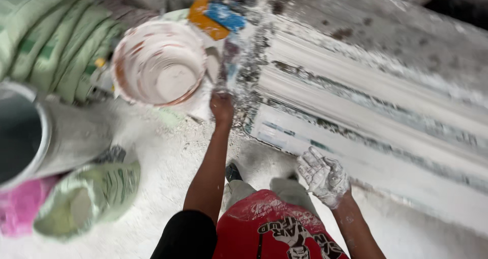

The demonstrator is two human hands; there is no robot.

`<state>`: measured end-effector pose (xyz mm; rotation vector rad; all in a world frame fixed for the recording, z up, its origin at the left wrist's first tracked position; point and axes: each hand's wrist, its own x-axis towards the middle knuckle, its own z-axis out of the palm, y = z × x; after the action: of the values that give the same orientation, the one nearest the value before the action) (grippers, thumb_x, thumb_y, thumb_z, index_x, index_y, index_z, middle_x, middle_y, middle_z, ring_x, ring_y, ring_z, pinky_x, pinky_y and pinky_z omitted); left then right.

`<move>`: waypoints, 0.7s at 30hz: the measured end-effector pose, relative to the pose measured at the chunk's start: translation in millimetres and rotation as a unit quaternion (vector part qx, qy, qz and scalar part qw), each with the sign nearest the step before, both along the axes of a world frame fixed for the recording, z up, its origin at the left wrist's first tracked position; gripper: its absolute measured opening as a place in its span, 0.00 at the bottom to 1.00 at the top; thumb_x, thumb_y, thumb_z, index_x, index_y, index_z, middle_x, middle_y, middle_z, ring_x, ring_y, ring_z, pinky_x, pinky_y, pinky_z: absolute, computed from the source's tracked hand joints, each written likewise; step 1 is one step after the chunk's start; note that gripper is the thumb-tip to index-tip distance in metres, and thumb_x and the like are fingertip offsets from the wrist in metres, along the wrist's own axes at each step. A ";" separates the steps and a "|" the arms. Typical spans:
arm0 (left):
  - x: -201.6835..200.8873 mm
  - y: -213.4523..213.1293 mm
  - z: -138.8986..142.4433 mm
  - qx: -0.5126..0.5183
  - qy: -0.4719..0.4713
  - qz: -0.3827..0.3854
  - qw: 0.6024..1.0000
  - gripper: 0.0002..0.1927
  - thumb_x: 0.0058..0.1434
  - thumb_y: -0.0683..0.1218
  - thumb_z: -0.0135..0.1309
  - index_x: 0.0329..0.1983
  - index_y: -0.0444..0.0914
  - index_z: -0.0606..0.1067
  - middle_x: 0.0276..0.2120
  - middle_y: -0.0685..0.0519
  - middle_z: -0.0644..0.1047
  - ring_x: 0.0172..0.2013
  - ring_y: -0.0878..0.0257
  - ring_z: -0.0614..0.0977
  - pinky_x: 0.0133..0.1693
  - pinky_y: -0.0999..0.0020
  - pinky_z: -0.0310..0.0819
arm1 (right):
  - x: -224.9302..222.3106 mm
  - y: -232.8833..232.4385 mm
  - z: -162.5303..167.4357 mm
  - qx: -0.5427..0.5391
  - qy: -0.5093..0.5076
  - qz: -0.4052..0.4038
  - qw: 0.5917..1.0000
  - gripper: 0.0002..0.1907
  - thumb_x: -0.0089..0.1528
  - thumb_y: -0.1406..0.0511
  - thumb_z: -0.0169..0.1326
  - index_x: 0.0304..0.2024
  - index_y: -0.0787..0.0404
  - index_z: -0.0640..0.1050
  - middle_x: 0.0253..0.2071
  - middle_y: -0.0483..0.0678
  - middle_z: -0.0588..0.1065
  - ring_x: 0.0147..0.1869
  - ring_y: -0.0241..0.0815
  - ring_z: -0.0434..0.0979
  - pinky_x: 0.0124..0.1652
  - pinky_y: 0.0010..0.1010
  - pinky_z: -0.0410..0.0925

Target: The person opens a sack of plaster powder, scoops powder into a bowl, mixes it with water by hand into a paste, then spreads the paste by hand onto decorative molding strips on the workbench and wipes the strips with a sponge pad.

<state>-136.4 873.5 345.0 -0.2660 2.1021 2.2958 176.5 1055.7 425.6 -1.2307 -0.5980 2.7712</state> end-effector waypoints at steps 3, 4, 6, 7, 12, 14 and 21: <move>-18.2 12.1 -8.8 0.060 0.051 0.047 0.996 0.13 0.64 0.36 0.49 0.52 0.35 0.70 0.36 0.56 0.76 0.33 0.68 0.74 0.31 0.75 0.70 | 38.2 -8.5 4.4 -0.012 -0.020 -0.112 0.993 0.31 0.67 0.57 0.36 0.72 0.62 0.61 0.71 0.55 0.63 0.72 0.54 0.65 0.66 0.43 0.62; -26.4 16.8 -9.1 0.102 0.034 0.054 0.993 0.14 0.64 0.37 0.47 0.54 0.36 0.70 0.36 0.56 0.76 0.32 0.68 0.74 0.30 0.74 0.70 | 48.9 -8.4 6.8 -0.008 -0.031 -0.144 0.989 0.31 0.67 0.57 0.37 0.72 0.61 0.61 0.71 0.53 0.63 0.73 0.53 0.64 0.66 0.43 0.61; -31.4 29.5 -10.0 -0.033 0.075 0.051 0.995 0.13 0.62 0.38 0.52 0.51 0.34 0.73 0.37 0.52 0.79 0.34 0.64 0.79 0.33 0.70 0.74 | 70.8 -8.3 9.0 0.010 -0.035 -0.188 0.982 0.32 0.65 0.58 0.39 0.71 0.62 0.62 0.69 0.51 0.65 0.72 0.53 0.65 0.66 0.44 0.62; -29.3 26.3 -12.3 -0.209 0.139 0.041 0.967 0.12 0.60 0.38 0.57 0.46 0.32 0.77 0.38 0.49 0.82 0.36 0.61 0.83 0.36 0.68 0.78 | 81.9 -14.6 7.9 0.014 -0.041 -0.206 0.977 0.33 0.64 0.58 0.39 0.71 0.62 0.63 0.68 0.51 0.66 0.72 0.53 0.65 0.65 0.45 0.63; -30.0 28.0 -21.1 -0.192 0.078 -0.026 0.978 0.11 0.66 0.42 0.56 0.47 0.29 0.75 0.34 0.44 0.82 0.31 0.56 0.82 0.32 0.63 0.77 | 132.9 -28.0 1.5 0.007 -0.073 -0.303 0.950 0.32 0.65 0.58 0.37 0.71 0.62 0.62 0.70 0.53 0.65 0.73 0.52 0.65 0.67 0.44 0.61; -25.4 26.2 -23.8 -0.216 0.188 -0.043 0.957 0.10 0.66 0.38 0.54 0.47 0.27 0.76 0.36 0.42 0.82 0.33 0.54 0.82 0.35 0.61 0.75 | 149.4 -33.7 -1.2 -0.002 -0.066 -0.320 0.945 0.32 0.66 0.58 0.35 0.72 0.62 0.61 0.70 0.54 0.64 0.73 0.52 0.64 0.68 0.43 0.60; 13.8 47.2 17.7 -0.227 0.324 -0.022 0.918 0.04 0.67 0.35 0.55 0.40 0.26 0.75 0.28 0.45 0.75 0.28 0.58 0.72 0.31 0.59 0.66 | 207.7 -22.0 2.0 -0.017 -0.037 -0.364 0.930 0.33 0.67 0.58 0.30 0.73 0.62 0.60 0.74 0.55 0.60 0.76 0.52 0.60 0.70 0.42 0.56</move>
<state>-122.7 920.7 362.7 0.6306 2.8854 2.0062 384.1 1033.6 427.6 -1.2366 -0.0549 2.1204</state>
